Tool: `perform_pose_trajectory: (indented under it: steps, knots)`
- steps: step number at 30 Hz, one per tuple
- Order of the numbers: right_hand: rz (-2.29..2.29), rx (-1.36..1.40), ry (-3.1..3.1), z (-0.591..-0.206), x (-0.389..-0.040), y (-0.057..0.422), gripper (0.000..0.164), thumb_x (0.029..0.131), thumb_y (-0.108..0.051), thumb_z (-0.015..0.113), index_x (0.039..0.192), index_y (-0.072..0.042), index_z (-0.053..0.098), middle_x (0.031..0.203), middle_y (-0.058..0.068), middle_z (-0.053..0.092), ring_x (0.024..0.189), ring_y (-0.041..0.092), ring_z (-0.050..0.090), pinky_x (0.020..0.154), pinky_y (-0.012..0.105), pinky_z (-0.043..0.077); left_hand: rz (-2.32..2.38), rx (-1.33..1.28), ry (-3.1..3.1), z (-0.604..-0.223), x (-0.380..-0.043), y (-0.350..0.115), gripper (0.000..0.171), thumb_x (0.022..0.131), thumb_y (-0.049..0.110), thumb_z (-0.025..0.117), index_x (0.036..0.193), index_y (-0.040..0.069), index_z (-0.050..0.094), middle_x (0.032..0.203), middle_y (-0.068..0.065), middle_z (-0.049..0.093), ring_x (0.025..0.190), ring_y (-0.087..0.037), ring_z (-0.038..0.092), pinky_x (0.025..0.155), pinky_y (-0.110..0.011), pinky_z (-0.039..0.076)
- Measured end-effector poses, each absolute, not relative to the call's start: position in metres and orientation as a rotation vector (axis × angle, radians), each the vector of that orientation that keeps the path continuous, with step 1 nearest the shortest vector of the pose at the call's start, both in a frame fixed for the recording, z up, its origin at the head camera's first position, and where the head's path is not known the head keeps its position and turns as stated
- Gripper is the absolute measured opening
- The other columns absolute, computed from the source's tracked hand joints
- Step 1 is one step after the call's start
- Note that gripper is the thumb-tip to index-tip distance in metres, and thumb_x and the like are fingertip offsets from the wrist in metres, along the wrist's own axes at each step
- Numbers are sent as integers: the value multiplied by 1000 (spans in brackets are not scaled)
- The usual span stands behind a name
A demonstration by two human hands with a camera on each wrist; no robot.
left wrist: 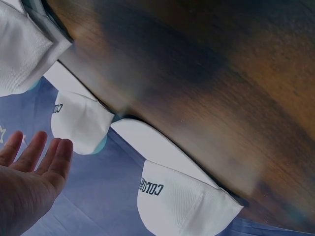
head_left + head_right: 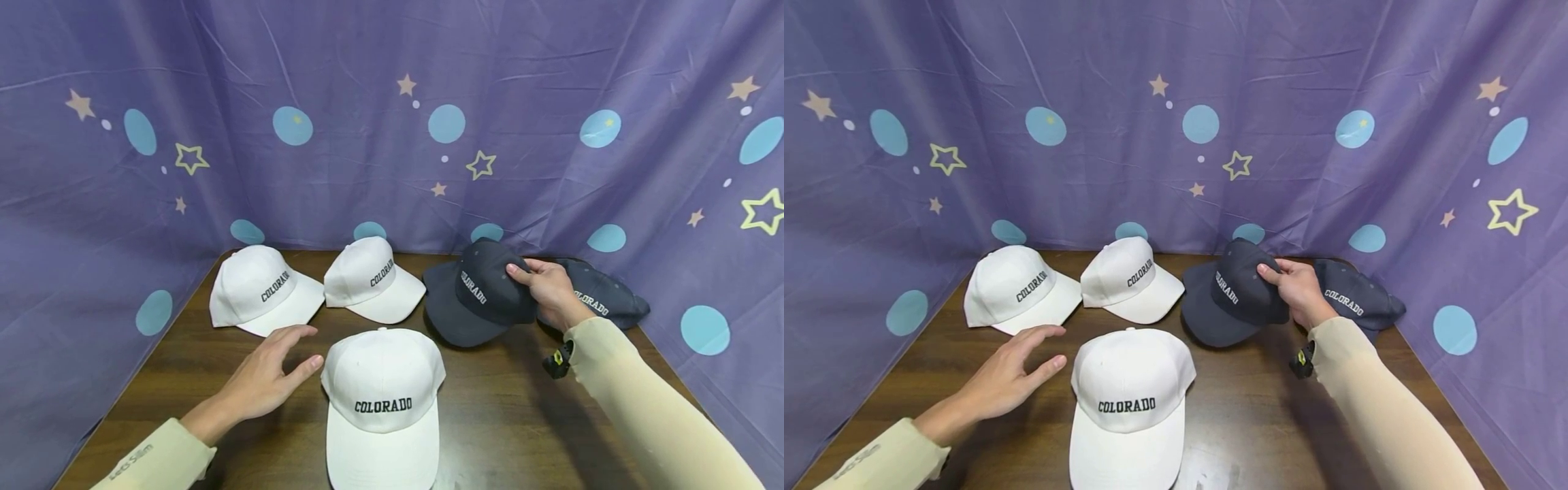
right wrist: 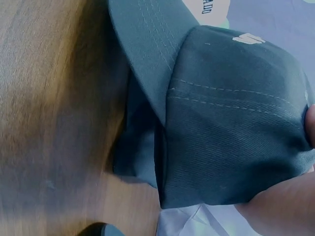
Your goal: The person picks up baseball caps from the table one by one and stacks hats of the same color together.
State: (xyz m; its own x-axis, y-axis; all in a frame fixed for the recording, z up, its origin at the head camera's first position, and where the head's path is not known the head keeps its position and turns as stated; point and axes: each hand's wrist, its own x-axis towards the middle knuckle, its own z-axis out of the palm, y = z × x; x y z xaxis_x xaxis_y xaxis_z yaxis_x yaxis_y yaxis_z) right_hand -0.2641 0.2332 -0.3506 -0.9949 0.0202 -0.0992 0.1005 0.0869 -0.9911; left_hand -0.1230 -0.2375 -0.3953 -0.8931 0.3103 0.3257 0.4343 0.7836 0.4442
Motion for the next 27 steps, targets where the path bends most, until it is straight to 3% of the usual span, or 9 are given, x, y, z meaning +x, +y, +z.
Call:
perform_pose_trajectory:
  steps: [14,27]
  knots:
    - [-2118,-28,2188,-340,-255,247,21,87,-26,71,105,-16,67,86,-6,71,76,11,66,65,26,55,-749,-585,-2734,-395,-123,-238,51,93,52,53,133,21,48,135,-1,49,127,-23,40,97,-54,39]
    - [-2157,-145,2090,-332,-242,259,13,89,-17,68,102,-14,70,90,-2,71,78,11,65,66,26,55,-751,-599,-2725,-396,-123,-239,50,94,51,53,134,21,48,134,-1,49,126,-23,40,96,-55,39]
